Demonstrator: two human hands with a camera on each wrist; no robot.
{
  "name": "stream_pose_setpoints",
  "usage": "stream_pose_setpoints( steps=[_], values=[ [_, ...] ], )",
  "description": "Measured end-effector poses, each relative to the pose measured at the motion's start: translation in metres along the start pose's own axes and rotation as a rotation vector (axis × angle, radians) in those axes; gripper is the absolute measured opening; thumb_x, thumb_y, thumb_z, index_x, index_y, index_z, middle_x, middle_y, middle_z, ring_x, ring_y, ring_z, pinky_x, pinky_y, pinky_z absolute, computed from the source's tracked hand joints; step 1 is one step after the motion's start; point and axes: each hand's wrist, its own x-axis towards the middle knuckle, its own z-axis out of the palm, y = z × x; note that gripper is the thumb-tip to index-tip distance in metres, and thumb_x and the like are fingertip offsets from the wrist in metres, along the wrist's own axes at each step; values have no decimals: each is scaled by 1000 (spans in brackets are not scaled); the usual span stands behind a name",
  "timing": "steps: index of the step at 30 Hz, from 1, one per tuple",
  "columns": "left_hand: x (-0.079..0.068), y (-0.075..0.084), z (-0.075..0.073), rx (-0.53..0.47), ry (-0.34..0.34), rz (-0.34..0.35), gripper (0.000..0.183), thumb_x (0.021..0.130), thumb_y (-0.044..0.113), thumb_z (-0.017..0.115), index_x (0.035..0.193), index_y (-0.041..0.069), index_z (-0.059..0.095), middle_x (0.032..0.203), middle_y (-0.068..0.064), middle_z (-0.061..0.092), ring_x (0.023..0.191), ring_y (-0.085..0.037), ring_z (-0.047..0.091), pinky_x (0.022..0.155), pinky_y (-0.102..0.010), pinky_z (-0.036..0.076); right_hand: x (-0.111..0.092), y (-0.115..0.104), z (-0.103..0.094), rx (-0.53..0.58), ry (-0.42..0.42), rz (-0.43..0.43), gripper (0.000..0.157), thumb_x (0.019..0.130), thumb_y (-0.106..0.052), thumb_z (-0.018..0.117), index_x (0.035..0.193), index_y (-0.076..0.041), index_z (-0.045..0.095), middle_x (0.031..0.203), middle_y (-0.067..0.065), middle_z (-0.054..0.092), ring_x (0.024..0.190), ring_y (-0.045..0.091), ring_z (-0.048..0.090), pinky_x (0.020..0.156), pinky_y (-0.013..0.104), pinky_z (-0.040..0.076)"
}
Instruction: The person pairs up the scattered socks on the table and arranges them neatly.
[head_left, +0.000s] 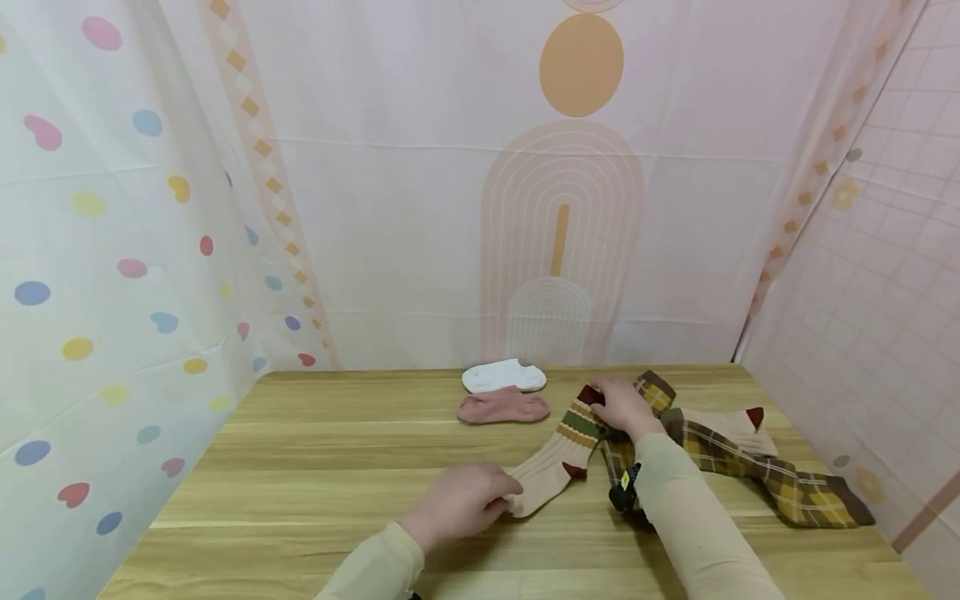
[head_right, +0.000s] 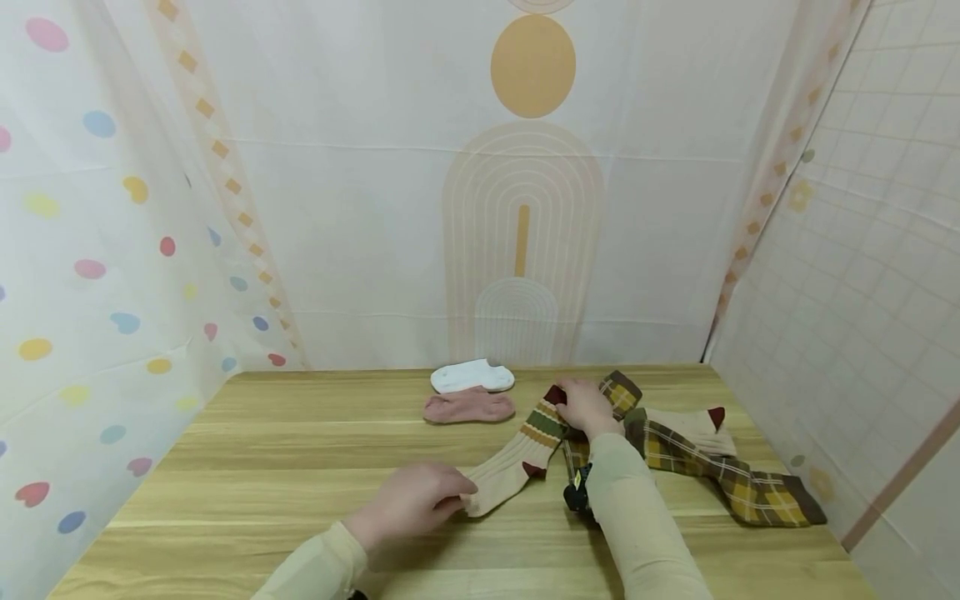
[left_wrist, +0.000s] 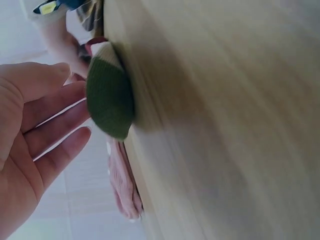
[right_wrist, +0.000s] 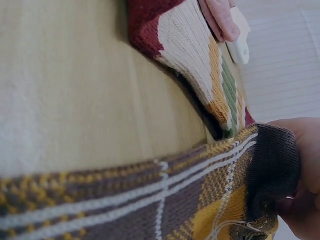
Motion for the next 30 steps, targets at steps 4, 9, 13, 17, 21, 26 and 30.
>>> stream_pose_setpoints(
  steps=[4, 9, 13, 17, 21, 26, 30],
  values=[
    [-2, -5, -5, -22, 31, -69, 22, 85, 9, 75, 107, 10, 73, 98, 2, 72, 89, -11, 66, 78, -27, 53, 0, 1, 2, 8, 4, -5, 45, 95, -10, 63, 136, 4, 54, 131, 27, 56, 118, 44, 54, 96, 55, 44],
    [-4, -7, -13, -160, 49, -235, 28, 87, 11, 74, 114, 4, 70, 99, -6, 71, 87, -18, 67, 75, -31, 55, 0, 3, 3, 20, 14, -4, 44, 94, -10, 64, 135, 4, 55, 130, 26, 58, 114, 43, 56, 93, 55, 46],
    [-7, -11, -12, -304, 75, -371, 32, 88, 10, 73, 117, -1, 67, 98, -11, 70, 83, -22, 67, 72, -33, 55, 0, 3, 4, 26, 16, 1, 44, 94, -10, 64, 135, 4, 55, 128, 26, 58, 111, 43, 57, 90, 54, 47],
    [-12, -14, -7, -442, 100, -488, 36, 88, 11, 73, 119, -5, 64, 99, -14, 70, 84, -26, 68, 72, -37, 55, -1, 3, 5, 22, 18, 3, 44, 94, -10, 64, 135, 4, 55, 129, 26, 58, 111, 43, 58, 90, 54, 48],
    [-15, -16, -3, -556, 107, -583, 45, 88, 16, 73, 123, -9, 60, 98, -14, 69, 85, -26, 67, 71, -39, 55, 0, 3, 6, 18, 20, 11, 45, 94, -10, 64, 135, 4, 55, 128, 26, 59, 111, 43, 58, 90, 54, 48],
    [-17, -16, -1, -768, 89, -695, 56, 87, 16, 76, 127, -16, 53, 90, -10, 62, 68, -20, 64, 55, -35, 56, 1, 2, 6, 13, 21, 23, 44, 93, -10, 65, 134, 3, 56, 126, 25, 60, 108, 42, 59, 88, 53, 49],
    [-16, -14, 0, -824, 82, -747, 60, 85, 18, 78, 126, -16, 52, 84, -9, 59, 60, -19, 62, 52, -35, 55, 1, 1, 5, -7, 28, 42, 44, 93, -10, 65, 134, 2, 56, 124, 26, 61, 107, 42, 59, 87, 53, 50]
  ],
)
